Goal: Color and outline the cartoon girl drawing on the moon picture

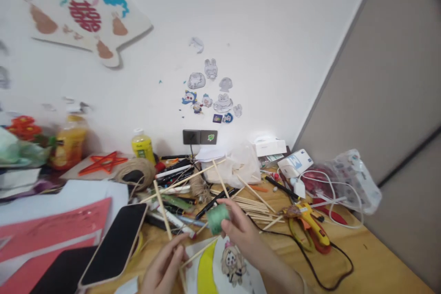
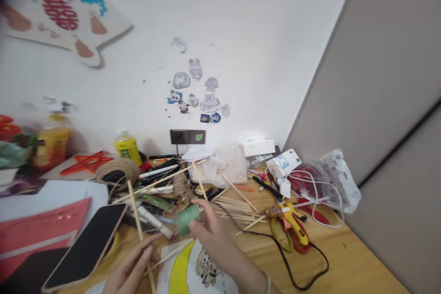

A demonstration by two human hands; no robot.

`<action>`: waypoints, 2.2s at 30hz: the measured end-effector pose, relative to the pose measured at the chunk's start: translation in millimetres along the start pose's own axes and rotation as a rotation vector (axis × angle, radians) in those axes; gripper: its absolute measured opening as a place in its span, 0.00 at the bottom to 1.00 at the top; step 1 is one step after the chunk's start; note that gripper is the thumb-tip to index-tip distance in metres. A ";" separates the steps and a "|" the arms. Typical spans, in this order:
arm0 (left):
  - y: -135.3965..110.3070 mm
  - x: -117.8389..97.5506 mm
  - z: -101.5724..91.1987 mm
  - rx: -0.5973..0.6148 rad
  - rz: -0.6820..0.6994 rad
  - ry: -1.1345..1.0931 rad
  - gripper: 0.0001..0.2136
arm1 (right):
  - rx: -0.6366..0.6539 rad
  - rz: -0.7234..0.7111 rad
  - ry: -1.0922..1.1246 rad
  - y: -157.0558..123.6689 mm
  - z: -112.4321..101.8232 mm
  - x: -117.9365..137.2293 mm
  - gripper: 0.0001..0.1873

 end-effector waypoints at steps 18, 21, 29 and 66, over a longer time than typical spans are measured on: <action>3.0 -1.3 4.2 0.010 -0.025 -0.009 0.21 | 0.205 0.005 -0.653 1.7 49.7 -4.7 0.28; -3.6 -9.9 3.9 0.025 0.105 0.244 0.17 | 0.129 -0.009 -0.393 5.5 26.7 -2.3 0.13; -14.8 -37.1 22.3 0.038 0.321 0.708 0.10 | 0.080 -0.012 -0.385 5.4 39.9 7.6 0.12; -4.9 -7.6 16.1 0.087 -0.002 -0.059 0.15 | -0.206 0.078 -0.017 -14.0 61.4 -63.4 0.10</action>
Point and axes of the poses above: each hand's wrist, its own y-axis towards the middle knuckle, its own z-axis out of the palm, x = y × z, the point moved 7 cm from there along y, towards the middle knuckle, and after that the axes turned 12 degrees about x, right-handed, at the moved point
